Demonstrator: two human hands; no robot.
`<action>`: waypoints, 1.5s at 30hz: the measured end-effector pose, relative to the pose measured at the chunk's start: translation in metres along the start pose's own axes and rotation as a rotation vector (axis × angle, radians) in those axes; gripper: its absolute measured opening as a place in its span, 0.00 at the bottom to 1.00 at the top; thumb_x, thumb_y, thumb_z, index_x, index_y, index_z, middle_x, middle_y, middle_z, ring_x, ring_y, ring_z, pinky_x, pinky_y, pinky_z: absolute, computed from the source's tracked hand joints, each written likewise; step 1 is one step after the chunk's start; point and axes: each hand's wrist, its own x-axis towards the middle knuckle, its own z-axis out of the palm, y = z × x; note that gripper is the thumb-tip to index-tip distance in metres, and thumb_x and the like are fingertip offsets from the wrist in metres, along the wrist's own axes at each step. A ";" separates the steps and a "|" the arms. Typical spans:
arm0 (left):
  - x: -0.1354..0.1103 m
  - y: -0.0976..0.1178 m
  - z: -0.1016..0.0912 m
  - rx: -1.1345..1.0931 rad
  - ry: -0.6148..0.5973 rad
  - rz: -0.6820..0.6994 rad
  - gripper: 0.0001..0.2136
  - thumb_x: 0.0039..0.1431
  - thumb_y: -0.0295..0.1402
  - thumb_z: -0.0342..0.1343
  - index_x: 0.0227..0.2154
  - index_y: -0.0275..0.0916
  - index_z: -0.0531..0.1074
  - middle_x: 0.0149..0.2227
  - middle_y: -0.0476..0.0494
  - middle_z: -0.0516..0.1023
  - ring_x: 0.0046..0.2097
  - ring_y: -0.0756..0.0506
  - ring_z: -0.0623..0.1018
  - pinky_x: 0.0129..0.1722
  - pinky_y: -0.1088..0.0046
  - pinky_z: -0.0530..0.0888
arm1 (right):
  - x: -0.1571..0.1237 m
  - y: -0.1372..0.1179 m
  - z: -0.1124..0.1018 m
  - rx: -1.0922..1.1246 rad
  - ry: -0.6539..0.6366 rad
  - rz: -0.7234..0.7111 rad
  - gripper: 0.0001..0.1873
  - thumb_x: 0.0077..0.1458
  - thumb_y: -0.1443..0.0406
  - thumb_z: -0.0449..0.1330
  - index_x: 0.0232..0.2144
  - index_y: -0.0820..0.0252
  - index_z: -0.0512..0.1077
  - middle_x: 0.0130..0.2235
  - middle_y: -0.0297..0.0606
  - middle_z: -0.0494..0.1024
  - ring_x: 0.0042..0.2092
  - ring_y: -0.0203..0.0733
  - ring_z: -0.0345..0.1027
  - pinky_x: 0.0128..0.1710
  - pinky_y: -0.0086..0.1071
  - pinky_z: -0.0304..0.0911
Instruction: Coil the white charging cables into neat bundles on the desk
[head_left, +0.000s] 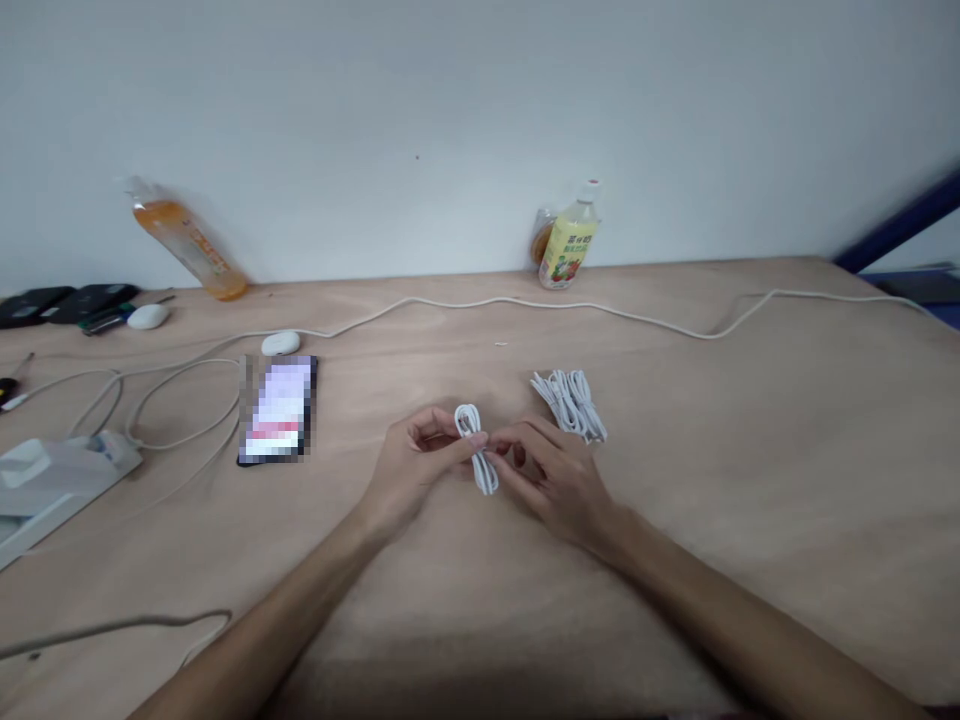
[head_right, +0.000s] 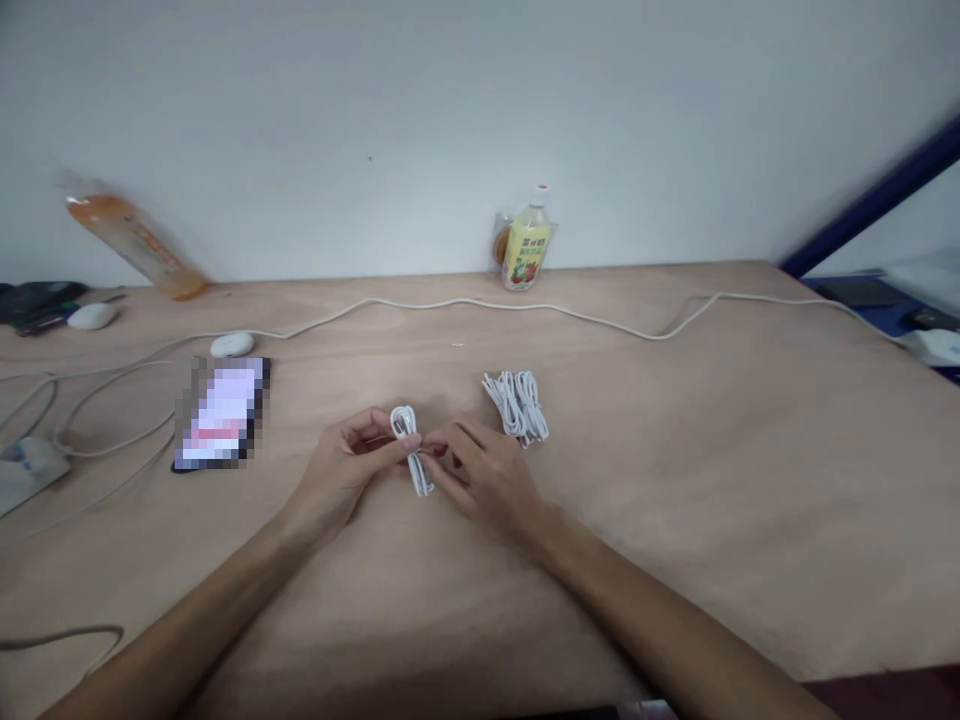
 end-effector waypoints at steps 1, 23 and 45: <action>0.000 0.000 0.000 0.008 0.005 0.007 0.16 0.47 0.39 0.80 0.27 0.37 0.79 0.31 0.48 0.85 0.34 0.48 0.83 0.36 0.74 0.80 | 0.000 0.000 0.000 -0.017 0.004 -0.020 0.09 0.75 0.66 0.58 0.40 0.59 0.76 0.31 0.35 0.79 0.26 0.37 0.69 0.27 0.31 0.66; -0.001 0.004 0.003 0.151 0.036 -0.040 0.18 0.43 0.42 0.81 0.23 0.38 0.77 0.23 0.51 0.79 0.24 0.52 0.74 0.24 0.77 0.70 | -0.001 0.001 -0.006 -0.383 -0.094 -0.400 0.15 0.76 0.73 0.55 0.39 0.60 0.79 0.32 0.37 0.82 0.32 0.40 0.73 0.32 0.36 0.65; -0.002 0.005 0.003 0.204 -0.002 0.119 0.14 0.58 0.45 0.72 0.36 0.37 0.85 0.37 0.42 0.87 0.39 0.43 0.84 0.42 0.69 0.79 | -0.002 -0.009 0.005 0.347 0.075 0.469 0.08 0.64 0.65 0.66 0.33 0.55 0.84 0.29 0.34 0.85 0.27 0.38 0.73 0.27 0.32 0.66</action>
